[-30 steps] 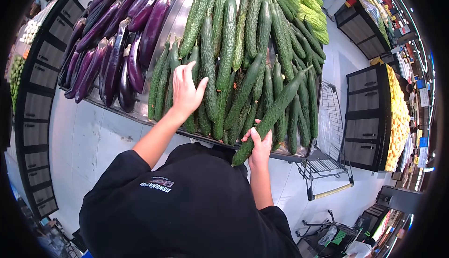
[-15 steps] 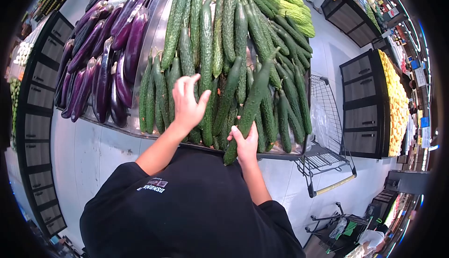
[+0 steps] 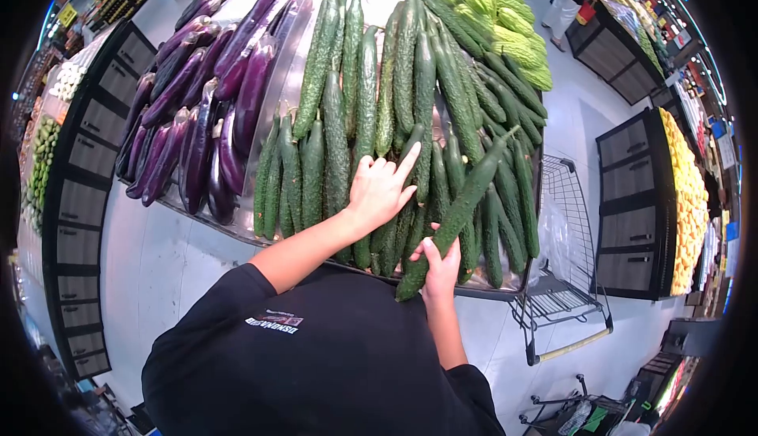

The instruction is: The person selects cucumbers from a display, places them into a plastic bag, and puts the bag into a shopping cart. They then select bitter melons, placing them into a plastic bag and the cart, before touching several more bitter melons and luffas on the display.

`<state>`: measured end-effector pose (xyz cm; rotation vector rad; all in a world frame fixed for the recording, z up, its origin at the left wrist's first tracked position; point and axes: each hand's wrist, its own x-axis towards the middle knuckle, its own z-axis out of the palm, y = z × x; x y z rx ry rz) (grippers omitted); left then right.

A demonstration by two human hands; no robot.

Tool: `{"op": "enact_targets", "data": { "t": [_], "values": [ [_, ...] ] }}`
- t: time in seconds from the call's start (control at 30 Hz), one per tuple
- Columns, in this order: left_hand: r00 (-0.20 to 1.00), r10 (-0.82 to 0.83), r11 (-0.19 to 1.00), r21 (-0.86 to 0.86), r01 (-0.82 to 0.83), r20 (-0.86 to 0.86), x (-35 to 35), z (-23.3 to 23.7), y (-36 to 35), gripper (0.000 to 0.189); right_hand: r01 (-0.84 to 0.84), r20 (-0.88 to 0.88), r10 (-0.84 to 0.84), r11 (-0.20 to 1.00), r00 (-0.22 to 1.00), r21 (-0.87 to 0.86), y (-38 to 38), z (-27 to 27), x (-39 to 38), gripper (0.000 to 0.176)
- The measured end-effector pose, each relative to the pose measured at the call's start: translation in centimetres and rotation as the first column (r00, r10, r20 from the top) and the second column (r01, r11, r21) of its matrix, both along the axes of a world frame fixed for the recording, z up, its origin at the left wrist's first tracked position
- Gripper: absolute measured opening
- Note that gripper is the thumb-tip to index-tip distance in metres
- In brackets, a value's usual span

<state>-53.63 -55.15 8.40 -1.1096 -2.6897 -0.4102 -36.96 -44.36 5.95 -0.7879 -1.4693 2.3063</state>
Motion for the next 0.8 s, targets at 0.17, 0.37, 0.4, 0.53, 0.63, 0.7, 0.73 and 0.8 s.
{"op": "enact_targets", "data": {
  "t": [0.17, 0.37, 0.4, 0.53, 0.63, 0.7, 0.73, 0.8],
  "values": [
    [0.996, -0.027, 0.972, 0.229, 0.046, -0.086, 0.6, 1.9, -1.0, 0.082, 0.025, 0.025, -0.024, 0.999, 0.999, -0.026, 0.5, 1.3, -0.3, 0.037],
    [0.951, 0.126, 0.952, 0.303, -0.035, -0.284, -6.9, 14.7, -5.7, 0.074, 0.008, 0.016, -0.007, 0.998, 1.000, -0.065, 1.3, 1.2, -0.2, 0.038],
    [0.937, 0.162, 0.959, 0.273, -0.075, -0.310, -9.9, 15.9, -6.4, 0.072, 0.012, 0.018, -0.011, 0.996, 1.000, -0.090, 1.3, 1.3, -0.3, 0.038],
    [0.849, 0.243, 0.966, 0.040, -0.254, -0.469, -23.0, 13.2, -8.4, 0.073, 0.012, 0.008, -0.011, 0.993, 1.000, -0.114, 1.1, 1.1, -0.3, 0.039],
    [0.837, 0.200, 0.929, -0.172, -0.327, -0.510, -27.1, 11.3, -9.0, 0.071, 0.024, 0.007, -0.023, 0.995, 1.000, -0.097, 0.8, 0.8, -0.6, 0.039],
    [0.837, 0.239, 0.917, -0.169, -0.361, -0.492, -28.2, 10.6, -8.8, 0.070, 0.035, 0.016, -0.033, 0.996, 0.999, -0.085, 0.4, 0.7, -0.5, 0.039],
    [0.837, 0.285, 0.901, -0.167, -0.400, -0.468, -28.8, 9.9, -8.8, 0.069, 0.040, 0.018, -0.038, 0.995, 0.999, -0.088, 0.4, 0.7, -0.6, 0.039],
    [0.768, 0.255, 0.911, -0.120, -0.394, -0.588, -30.9, 8.2, -9.3, 0.064, 0.030, 0.011, -0.029, 0.996, 1.000, -0.082, 0.4, 0.8, -0.7, 0.040]
  ]
}}
